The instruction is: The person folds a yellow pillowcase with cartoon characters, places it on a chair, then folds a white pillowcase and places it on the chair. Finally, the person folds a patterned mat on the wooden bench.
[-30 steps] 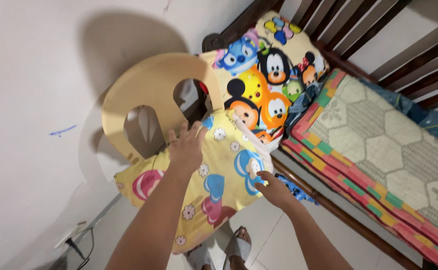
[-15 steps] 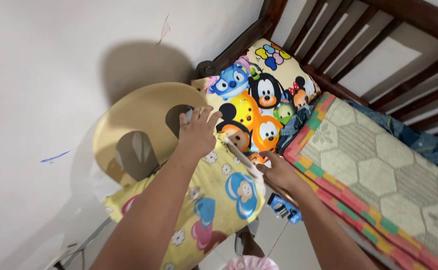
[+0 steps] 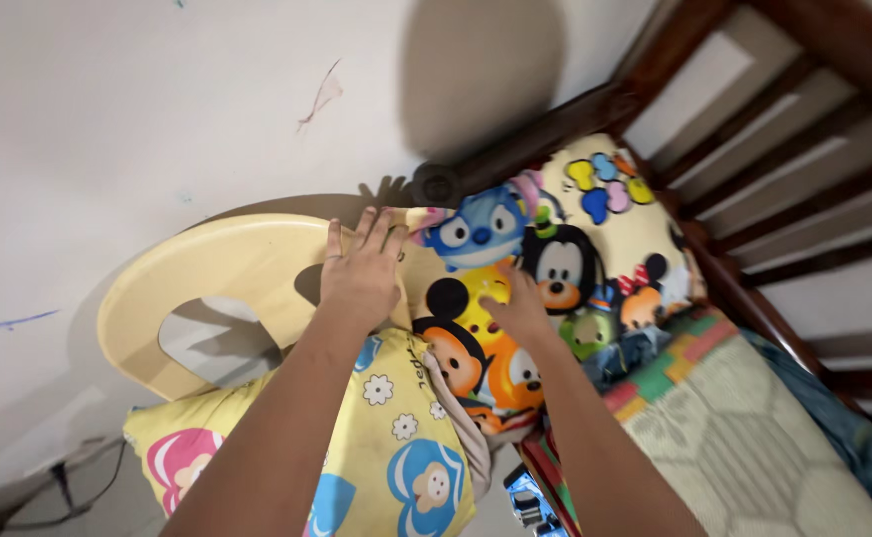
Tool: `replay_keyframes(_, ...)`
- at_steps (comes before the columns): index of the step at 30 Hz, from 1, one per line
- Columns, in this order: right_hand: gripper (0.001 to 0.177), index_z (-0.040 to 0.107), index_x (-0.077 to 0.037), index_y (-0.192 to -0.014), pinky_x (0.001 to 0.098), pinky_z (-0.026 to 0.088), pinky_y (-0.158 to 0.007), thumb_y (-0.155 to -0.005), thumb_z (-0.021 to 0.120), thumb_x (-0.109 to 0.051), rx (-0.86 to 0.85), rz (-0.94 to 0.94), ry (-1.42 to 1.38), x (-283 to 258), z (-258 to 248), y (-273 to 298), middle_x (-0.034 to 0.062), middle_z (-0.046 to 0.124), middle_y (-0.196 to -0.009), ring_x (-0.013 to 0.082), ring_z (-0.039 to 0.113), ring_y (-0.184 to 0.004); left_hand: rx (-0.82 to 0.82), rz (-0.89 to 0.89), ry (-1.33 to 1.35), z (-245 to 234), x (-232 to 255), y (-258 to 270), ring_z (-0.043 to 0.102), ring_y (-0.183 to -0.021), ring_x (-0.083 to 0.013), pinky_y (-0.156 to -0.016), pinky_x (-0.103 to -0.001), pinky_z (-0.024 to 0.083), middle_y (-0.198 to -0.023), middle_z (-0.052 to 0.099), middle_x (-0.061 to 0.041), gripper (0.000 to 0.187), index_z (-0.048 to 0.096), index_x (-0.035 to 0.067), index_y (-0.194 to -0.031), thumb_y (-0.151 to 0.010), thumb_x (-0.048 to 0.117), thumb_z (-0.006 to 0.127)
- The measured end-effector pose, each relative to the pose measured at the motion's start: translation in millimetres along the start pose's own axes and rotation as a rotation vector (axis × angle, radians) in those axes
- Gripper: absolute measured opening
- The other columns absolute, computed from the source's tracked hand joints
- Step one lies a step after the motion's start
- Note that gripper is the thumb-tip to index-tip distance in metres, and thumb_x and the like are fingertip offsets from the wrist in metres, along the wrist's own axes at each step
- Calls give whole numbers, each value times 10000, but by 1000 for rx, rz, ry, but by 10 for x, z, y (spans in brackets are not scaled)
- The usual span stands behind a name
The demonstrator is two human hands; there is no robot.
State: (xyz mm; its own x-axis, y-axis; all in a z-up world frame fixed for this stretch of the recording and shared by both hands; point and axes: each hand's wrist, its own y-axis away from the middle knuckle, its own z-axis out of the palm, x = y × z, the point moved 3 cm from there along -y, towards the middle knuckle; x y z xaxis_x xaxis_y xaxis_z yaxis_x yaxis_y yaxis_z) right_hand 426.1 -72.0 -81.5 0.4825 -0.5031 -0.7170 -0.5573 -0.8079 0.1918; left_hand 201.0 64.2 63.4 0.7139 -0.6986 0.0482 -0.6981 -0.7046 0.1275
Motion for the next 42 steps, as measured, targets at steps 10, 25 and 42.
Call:
replay_keyframes(10, 1163, 261, -232, -1579, 657, 167, -1181, -630, 851, -552, -165, -247, 606, -857, 544, -793, 66, 249, -1629, 339, 138, -1534, 313, 47, -294, 766, -376, -361, 223, -1554, -193, -1255, -431, 178, -1618, 379, -28, 619, 376, 80, -1546, -985, 310, 503)
replay_keyframes(25, 525, 781, -151, -1043, 564, 325, -1091, -982, 521, -603, -291, -422, 808, -754, 371, -787, 91, 740, -996, 271, 589, -1134, -55, -38, -244, 746, -423, -471, 19, -1552, -169, -1256, -420, 19, -1672, 175, 26, 631, 189, 161, -1595, -1022, 353, 373)
replay_keyframes(42, 584, 624, -17, -553, 399, 399, -610, -1017, 639, -371, 555, 35, -60, -84, -1255, 1224, 56, 498, -487, 168, 465, -503, -387, 293, 470, 183, 915, 158, 168, -1554, -324, -1255, -540, 151, -1671, 245, -104, 1102, 264, 237, -1599, -714, 674, 753)
